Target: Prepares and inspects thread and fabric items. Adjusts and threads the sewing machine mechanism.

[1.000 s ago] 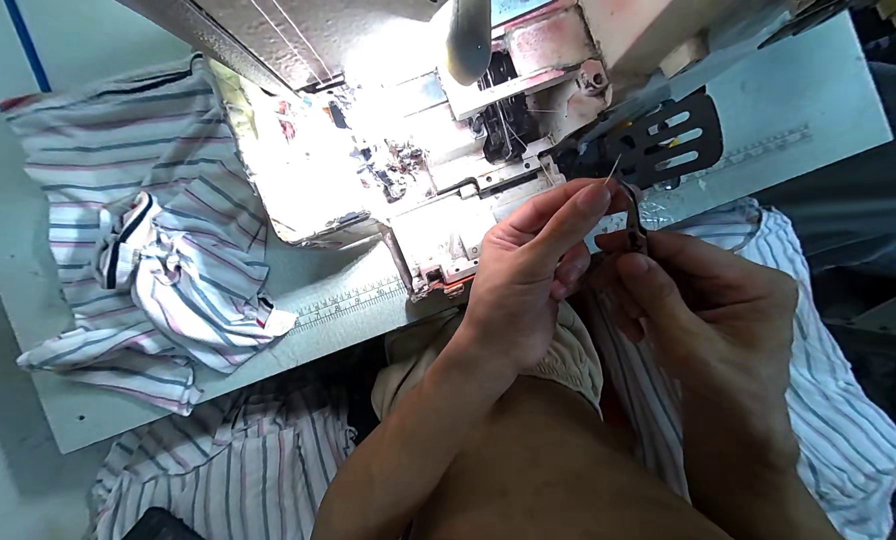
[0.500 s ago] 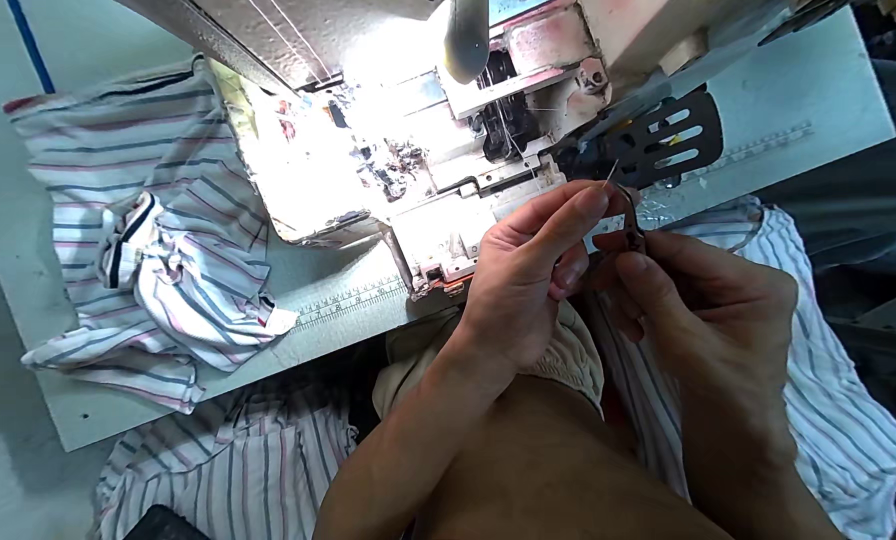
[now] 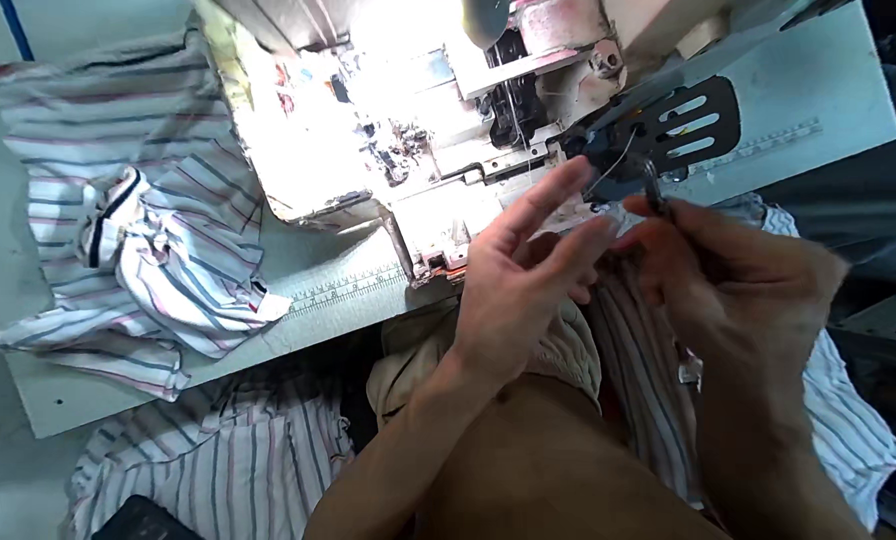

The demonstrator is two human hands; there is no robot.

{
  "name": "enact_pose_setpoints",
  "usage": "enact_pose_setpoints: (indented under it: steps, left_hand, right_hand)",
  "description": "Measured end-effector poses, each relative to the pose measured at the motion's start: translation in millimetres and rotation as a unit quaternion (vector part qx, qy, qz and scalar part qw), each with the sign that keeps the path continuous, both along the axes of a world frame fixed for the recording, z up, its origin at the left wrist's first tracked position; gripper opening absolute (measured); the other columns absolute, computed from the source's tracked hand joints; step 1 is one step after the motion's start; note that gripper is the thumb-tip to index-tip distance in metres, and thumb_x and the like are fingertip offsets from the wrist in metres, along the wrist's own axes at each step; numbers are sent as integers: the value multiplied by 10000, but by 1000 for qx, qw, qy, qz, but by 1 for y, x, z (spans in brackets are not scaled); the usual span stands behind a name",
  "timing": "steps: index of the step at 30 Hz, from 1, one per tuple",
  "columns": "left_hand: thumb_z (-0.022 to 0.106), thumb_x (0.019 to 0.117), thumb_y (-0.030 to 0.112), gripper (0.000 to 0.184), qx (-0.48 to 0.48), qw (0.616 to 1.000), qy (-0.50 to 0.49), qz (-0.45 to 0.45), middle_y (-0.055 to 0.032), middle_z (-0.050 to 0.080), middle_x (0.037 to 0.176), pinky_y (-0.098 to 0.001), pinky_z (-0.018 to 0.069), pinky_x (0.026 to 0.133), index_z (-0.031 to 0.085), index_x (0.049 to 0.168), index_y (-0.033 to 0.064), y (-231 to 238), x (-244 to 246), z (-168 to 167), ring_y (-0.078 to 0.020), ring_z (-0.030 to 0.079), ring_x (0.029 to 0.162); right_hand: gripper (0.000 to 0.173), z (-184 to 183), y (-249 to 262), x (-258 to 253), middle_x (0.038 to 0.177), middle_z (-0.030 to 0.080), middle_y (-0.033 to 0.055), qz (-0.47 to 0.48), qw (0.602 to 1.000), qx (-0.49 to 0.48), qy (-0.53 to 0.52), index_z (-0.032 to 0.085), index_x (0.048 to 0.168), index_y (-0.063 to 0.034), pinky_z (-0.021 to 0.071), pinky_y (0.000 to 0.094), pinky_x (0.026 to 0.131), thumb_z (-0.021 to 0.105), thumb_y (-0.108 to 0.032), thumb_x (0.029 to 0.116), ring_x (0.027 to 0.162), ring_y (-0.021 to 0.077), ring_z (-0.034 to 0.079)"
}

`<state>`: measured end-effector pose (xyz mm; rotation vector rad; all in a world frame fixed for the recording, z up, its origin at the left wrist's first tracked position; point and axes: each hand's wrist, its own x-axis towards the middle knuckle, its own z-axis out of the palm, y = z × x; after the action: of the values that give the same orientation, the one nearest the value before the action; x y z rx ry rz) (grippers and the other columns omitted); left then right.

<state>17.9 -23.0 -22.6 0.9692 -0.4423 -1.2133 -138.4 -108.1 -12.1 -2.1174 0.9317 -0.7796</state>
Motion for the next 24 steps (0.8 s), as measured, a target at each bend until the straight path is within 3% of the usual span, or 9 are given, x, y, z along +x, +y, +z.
enact_pose_setpoints:
  steps: [2,3,6,8,10,13,17,21,24]
  left_hand:
    - [695,942,45,555,-30,973,-224,45,-76,531,1495,-199,597,647,531,1472,42,27,-2,-12,-34,667,781]
    - [719,930,64,492,-48,946,-310,75,-122,555,1460,-203,599,686,586,1401,8,43,-5,-24,-47,675,834]
    - [699,974,127,209,-60,886,-448,101,-115,714,1098,-189,581,794,705,1156,23,94,-13,-72,-89,686,922]
    - [654,1005,171,186,-2,841,-536,74,-85,747,963,-199,572,758,741,1118,51,130,-18,-108,-98,702,854]
    - [621,1013,210,203,73,786,-613,45,-55,731,874,-244,556,673,763,1112,104,161,-24,-138,-126,686,752]
    - [606,1001,229,205,134,760,-635,36,-35,751,912,-262,572,656,779,1081,153,188,-34,-167,-127,707,764]
    - [583,1015,267,228,154,764,-621,78,-15,713,784,-238,508,560,779,1044,156,188,-39,-177,-96,651,646]
    - [584,992,184,254,166,770,-611,78,-105,746,746,-308,544,572,798,953,53,179,-40,-165,-198,696,610]
    - [569,999,195,275,166,775,-605,76,-105,743,745,-324,535,549,799,953,52,179,-40,-165,-205,687,594]
  right_hand:
    - [274,4,-17,1,886,740,80,17,992,-89,92,704,1183,47,511,157,575,574,-148,1041,646,-9,617]
    - [293,6,-26,4,883,740,104,36,983,-119,133,704,1197,46,511,172,595,562,-161,1047,662,13,627]
    - [322,3,-56,20,793,709,88,85,966,-146,195,734,1167,-3,479,249,544,537,-231,1052,597,62,591]
    - [360,-4,-74,30,780,680,76,99,961,-137,217,736,1162,-33,471,310,559,509,-293,1063,595,88,567]
    - [376,-14,-90,40,773,670,51,99,961,-141,215,740,1136,-47,469,306,564,502,-328,1063,587,67,548]
    - [358,-19,-103,53,740,630,-31,95,961,-138,221,739,1081,-92,448,255,548,501,-357,1054,572,5,513]
    - [295,-21,-106,65,709,604,-134,107,970,-90,201,733,1075,-102,443,131,508,526,-308,1039,540,-99,495]
    - [249,-25,-109,72,690,602,-165,117,979,-78,148,724,1061,-64,451,79,500,552,-239,1026,533,-131,508]
    - [241,-26,-108,76,682,602,-159,123,977,-83,154,731,1047,-64,441,81,493,556,-229,1024,529,-126,502]
